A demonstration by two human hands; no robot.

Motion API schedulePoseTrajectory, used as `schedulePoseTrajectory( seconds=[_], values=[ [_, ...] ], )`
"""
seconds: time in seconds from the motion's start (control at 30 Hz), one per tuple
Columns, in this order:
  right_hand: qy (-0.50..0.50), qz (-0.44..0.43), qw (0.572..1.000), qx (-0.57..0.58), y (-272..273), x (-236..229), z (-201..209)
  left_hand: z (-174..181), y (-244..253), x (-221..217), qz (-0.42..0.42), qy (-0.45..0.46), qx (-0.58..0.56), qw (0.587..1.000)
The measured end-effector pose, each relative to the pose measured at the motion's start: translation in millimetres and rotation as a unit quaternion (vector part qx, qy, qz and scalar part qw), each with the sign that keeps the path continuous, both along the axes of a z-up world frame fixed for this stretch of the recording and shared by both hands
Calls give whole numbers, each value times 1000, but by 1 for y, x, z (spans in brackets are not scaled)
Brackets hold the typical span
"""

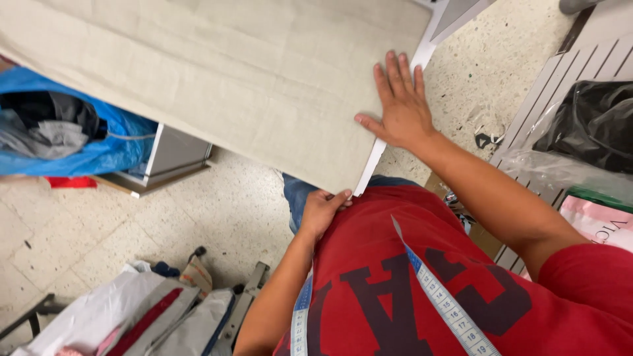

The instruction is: Measuring and marking a pair of trousers on a workbench using a flexible measuring tape and tailor's chalk.

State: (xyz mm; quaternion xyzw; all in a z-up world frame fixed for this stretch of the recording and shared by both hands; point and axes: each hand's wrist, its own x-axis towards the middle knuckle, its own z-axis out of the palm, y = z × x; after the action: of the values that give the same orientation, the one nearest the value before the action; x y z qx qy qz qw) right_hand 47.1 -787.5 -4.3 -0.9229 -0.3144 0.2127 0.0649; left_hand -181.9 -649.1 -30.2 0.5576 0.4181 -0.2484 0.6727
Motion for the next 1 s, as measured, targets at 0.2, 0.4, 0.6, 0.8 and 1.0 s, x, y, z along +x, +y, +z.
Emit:
schedulePoseTrajectory(
  seconds=[0.2, 0.4, 0.6, 0.8, 1.0],
  values=[
    [-50, -1, 990, 130, -16, -14, -48, -32, 0, -24, 26, -58, -26, 998],
    [-82, -48, 991, 93, -10, 40, -17, -16, 9, -14, 12, 2, -49, 999],
    [-83, -43, 989, 113, -14, 44, -38, -24, 12, -20, 40, 28, -51, 998],
    [-96, -65, 989, 89, -21, 46, -48, -18, 10, -22, 101, -17, -129, 986],
    [-155, -76, 965, 196, -15, 22, -17, -3, 8, -12, 59, -41, -98, 993]
  ],
)
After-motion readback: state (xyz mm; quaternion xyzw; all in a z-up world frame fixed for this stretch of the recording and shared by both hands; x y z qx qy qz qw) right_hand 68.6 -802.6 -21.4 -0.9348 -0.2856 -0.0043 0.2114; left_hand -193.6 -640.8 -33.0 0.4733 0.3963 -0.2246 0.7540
